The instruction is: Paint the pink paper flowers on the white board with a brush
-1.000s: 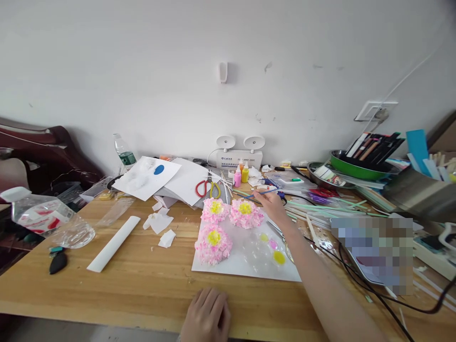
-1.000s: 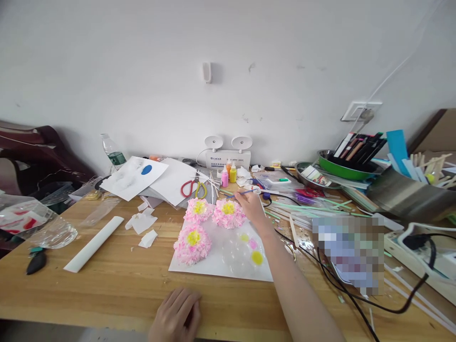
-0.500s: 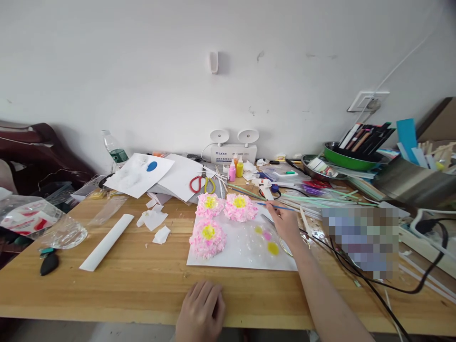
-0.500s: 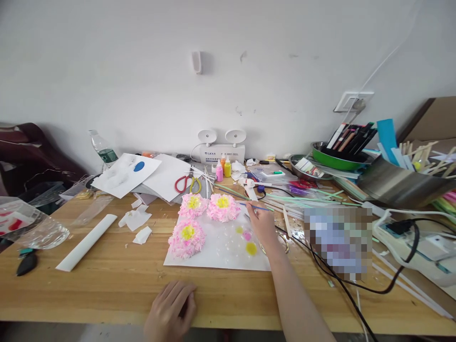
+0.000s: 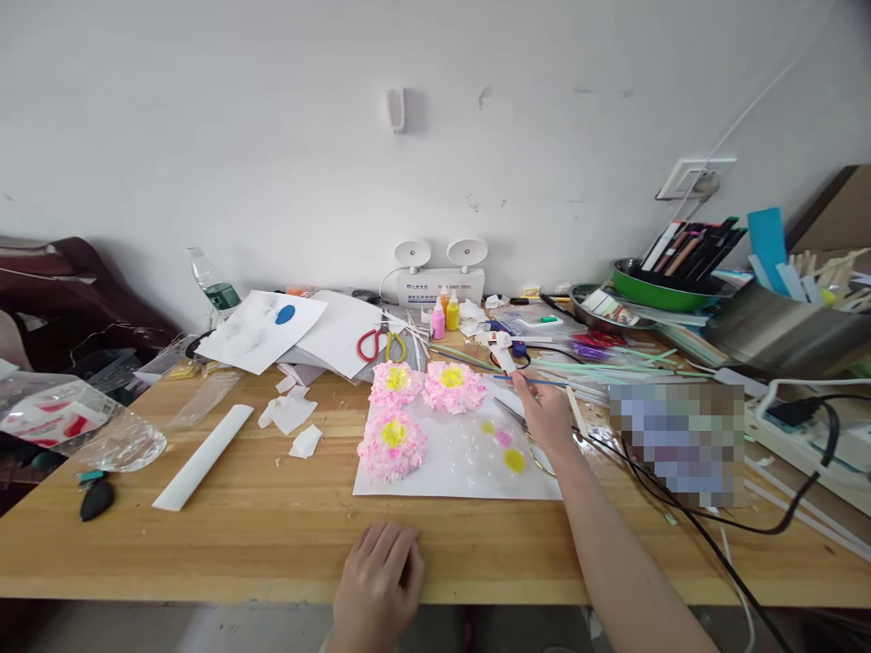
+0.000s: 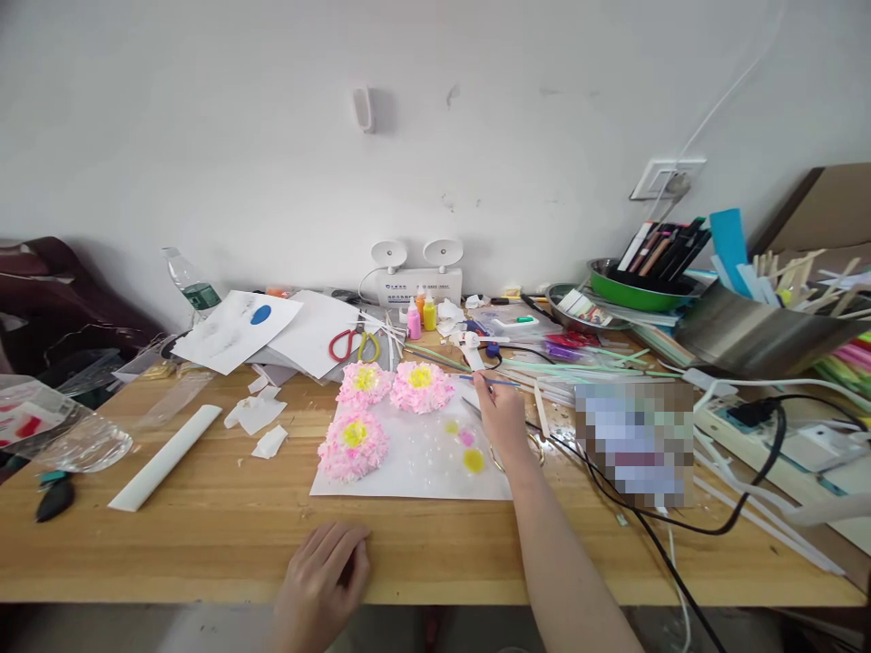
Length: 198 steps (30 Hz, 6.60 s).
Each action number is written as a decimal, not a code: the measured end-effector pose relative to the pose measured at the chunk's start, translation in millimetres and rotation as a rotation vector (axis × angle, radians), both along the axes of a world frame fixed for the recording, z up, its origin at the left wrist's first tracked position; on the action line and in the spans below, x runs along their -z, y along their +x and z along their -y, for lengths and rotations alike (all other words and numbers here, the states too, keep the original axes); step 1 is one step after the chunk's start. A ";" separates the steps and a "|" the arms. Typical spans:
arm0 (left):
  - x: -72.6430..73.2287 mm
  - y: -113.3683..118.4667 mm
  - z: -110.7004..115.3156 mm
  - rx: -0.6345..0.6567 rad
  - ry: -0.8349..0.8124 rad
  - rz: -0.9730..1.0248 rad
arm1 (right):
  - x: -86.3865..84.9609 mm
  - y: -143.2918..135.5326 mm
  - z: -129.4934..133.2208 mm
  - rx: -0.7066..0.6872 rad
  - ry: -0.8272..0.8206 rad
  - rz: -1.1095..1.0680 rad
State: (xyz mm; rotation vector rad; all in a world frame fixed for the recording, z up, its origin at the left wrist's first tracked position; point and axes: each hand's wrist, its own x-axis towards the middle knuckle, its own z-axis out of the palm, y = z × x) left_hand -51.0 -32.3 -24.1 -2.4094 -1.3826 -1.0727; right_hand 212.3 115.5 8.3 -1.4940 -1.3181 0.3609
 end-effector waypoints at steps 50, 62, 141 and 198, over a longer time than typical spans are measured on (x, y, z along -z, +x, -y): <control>-2.4 1.0 2.0 -0.009 -0.057 -0.028 | -11.4 17.2 16.9 -0.161 -0.046 -0.264; 0.8 0.7 3.4 -0.028 -0.090 -0.037 | -6.2 -4.1 13.3 -0.280 0.061 -0.545; 0.0 2.1 3.5 -0.032 -0.081 -0.023 | -4.0 -20.4 21.2 -0.227 0.248 0.227; -3.0 2.8 3.5 -0.041 -0.080 -0.032 | 1.6 -65.6 24.0 -0.390 0.439 0.472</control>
